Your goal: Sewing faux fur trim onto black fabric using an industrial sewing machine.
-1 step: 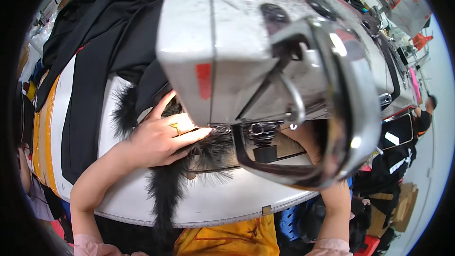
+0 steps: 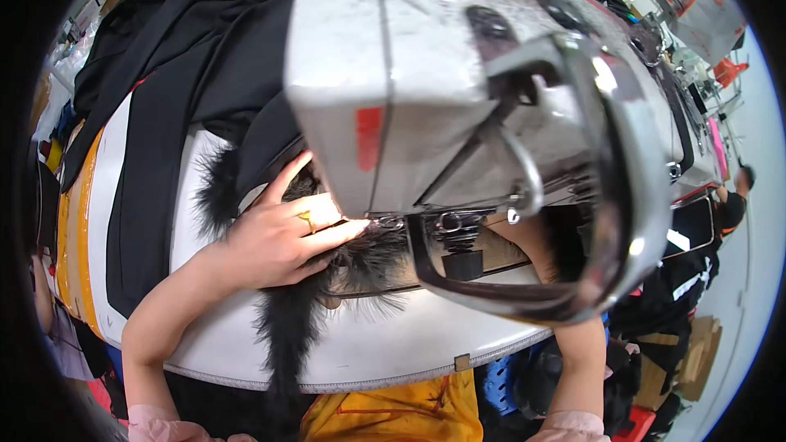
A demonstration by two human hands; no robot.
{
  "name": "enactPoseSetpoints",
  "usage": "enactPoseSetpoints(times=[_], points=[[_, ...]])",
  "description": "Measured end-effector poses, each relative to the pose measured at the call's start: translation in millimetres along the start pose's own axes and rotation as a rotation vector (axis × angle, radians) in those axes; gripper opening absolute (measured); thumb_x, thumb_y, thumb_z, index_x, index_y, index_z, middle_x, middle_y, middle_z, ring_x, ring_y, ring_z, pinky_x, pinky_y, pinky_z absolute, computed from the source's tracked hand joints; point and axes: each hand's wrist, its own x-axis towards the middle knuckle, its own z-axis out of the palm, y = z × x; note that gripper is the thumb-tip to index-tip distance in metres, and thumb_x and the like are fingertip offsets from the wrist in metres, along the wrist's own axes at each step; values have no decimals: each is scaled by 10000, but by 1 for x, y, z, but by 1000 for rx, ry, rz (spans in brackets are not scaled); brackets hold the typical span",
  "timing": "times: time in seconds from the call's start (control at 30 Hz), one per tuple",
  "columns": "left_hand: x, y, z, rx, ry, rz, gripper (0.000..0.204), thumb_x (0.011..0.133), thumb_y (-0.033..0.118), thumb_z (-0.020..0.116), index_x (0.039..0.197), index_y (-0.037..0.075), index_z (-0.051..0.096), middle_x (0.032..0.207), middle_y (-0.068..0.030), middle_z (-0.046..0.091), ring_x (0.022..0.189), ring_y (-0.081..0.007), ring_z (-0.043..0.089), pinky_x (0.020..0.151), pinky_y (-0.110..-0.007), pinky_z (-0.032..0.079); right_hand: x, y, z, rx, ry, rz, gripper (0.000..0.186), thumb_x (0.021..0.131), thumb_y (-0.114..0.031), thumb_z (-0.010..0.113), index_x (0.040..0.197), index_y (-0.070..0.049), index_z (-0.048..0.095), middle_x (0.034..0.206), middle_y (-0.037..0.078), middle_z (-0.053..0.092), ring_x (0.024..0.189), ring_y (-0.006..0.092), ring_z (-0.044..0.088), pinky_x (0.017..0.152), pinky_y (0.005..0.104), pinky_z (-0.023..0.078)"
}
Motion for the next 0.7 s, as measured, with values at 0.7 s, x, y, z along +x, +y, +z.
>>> enactPoseSetpoints(times=[0.7], points=[[3,-12,4,7,76,133,475,756,201,714,1204,111,588,1250,-28,575,1200,-158,519,1161,-527,184,15,-43,-54,221,-19,52,213,739,-139,641,938,-64,644,929,159,630,873,350,598,791,398,465]])
